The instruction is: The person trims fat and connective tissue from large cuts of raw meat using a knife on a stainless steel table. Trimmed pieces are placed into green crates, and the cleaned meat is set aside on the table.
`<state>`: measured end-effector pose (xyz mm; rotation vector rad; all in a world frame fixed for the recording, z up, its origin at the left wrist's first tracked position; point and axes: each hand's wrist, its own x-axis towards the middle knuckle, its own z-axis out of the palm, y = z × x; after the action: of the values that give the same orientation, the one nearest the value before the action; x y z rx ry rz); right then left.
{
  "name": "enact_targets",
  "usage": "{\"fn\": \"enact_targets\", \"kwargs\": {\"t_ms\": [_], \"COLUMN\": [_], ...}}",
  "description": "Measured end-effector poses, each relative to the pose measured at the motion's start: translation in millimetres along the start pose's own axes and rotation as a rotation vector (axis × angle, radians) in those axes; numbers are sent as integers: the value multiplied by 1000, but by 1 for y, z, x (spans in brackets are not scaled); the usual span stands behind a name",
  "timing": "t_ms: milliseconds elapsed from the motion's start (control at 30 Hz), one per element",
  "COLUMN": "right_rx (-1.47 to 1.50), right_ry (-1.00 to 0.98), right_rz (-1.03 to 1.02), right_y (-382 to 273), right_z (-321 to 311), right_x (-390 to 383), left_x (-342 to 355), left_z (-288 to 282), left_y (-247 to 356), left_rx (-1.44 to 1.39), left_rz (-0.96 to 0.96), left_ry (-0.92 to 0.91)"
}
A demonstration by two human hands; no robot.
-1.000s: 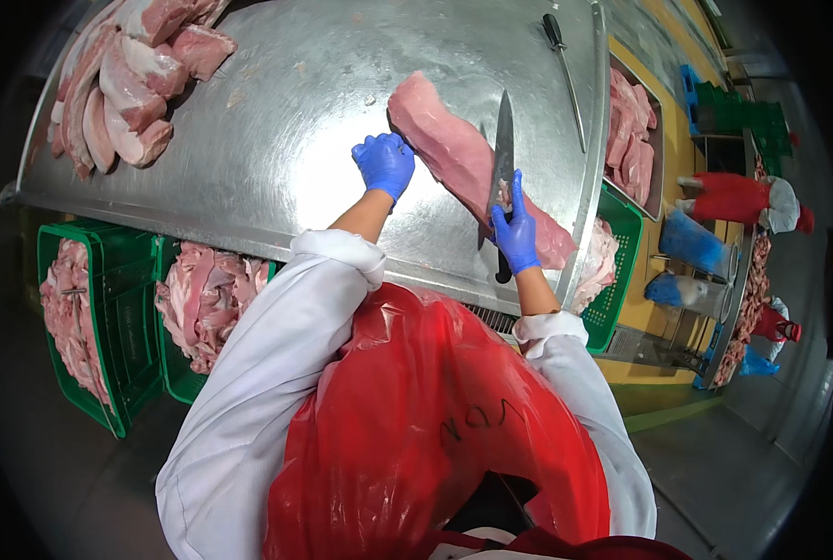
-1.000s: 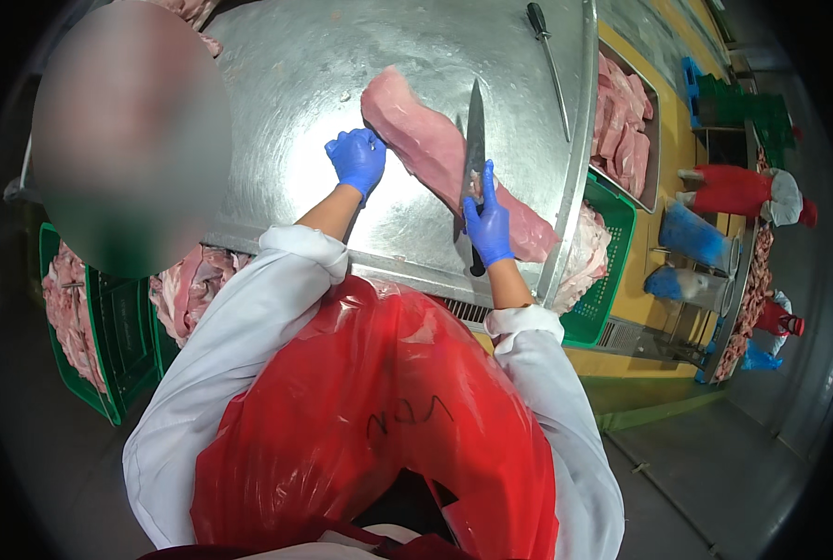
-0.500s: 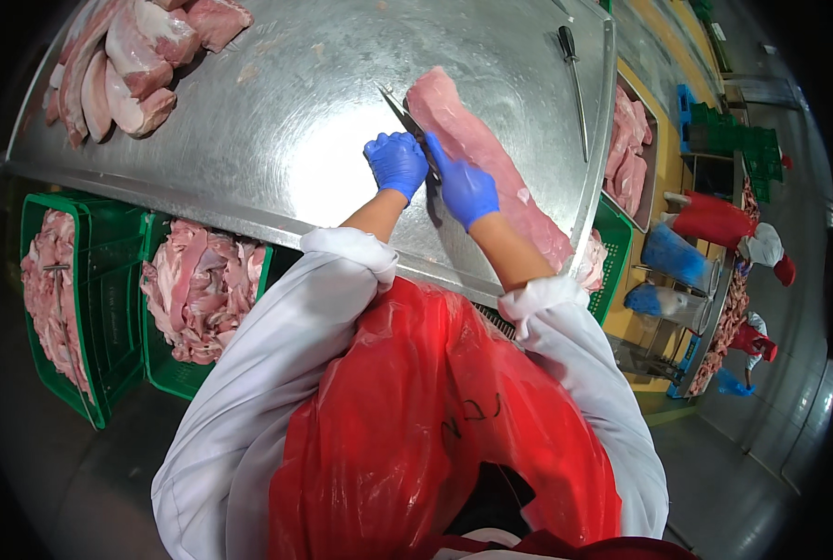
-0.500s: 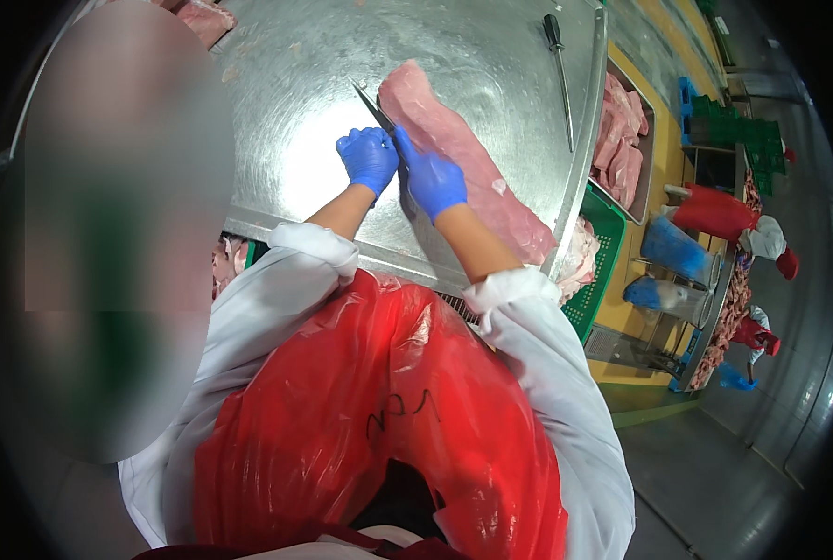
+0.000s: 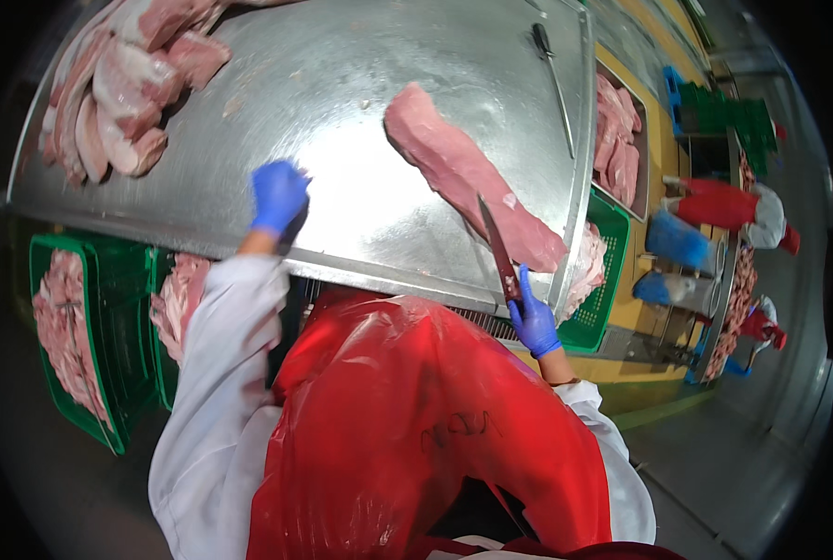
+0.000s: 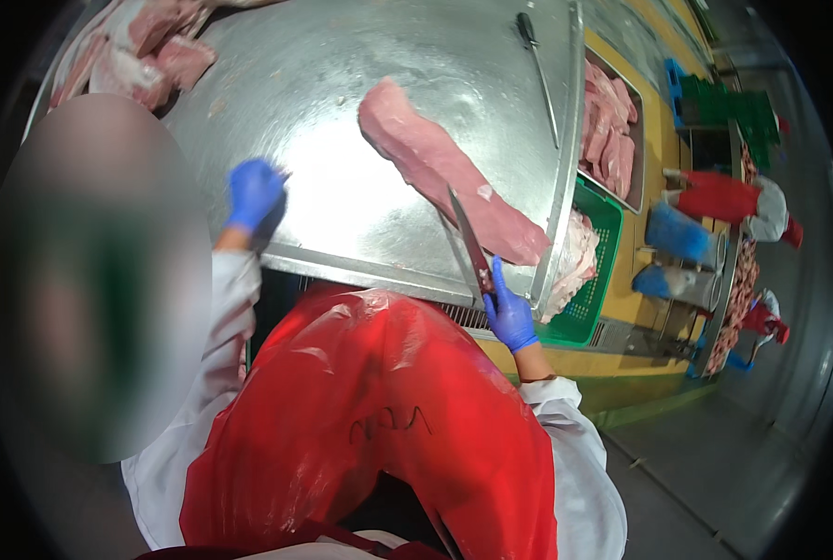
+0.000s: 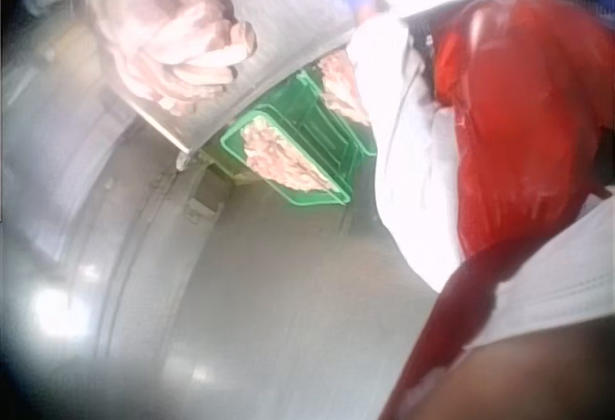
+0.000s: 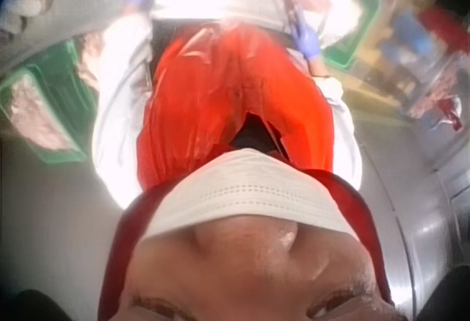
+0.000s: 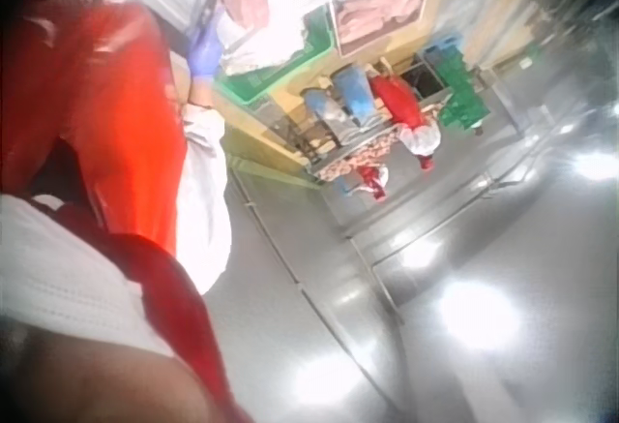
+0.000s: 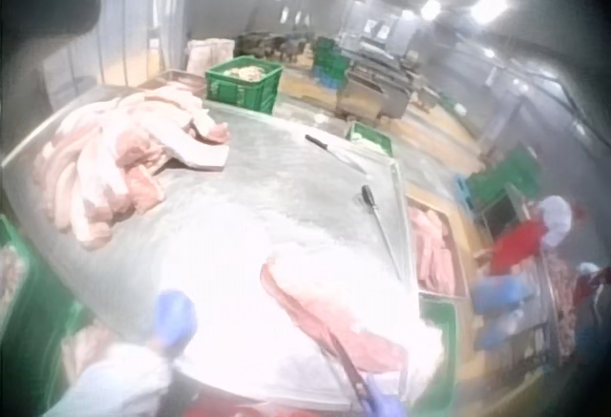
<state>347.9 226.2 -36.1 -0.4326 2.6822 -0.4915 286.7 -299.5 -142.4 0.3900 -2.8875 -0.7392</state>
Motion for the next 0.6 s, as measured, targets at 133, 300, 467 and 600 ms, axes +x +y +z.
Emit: {"fn": "enact_targets", "kwargs": {"t_ms": [133,300,467,600], "right_rx": [420,1022,941,996], "right_ry": [211,414,390,557], "right_rz": [146,212,244,291], "right_y": [18,6,-7,14], "right_z": [18,63,66,65], "right_x": [3,59,159,148], "left_x": [-97,-23,109,157], "left_z": [-116,-114,-9,78], "left_y": [-90,2,180,277], "left_rx": [439,572,50,420], "left_rz": [48,382,743,819], "left_ry": [-539,-808,-422,-863]}}
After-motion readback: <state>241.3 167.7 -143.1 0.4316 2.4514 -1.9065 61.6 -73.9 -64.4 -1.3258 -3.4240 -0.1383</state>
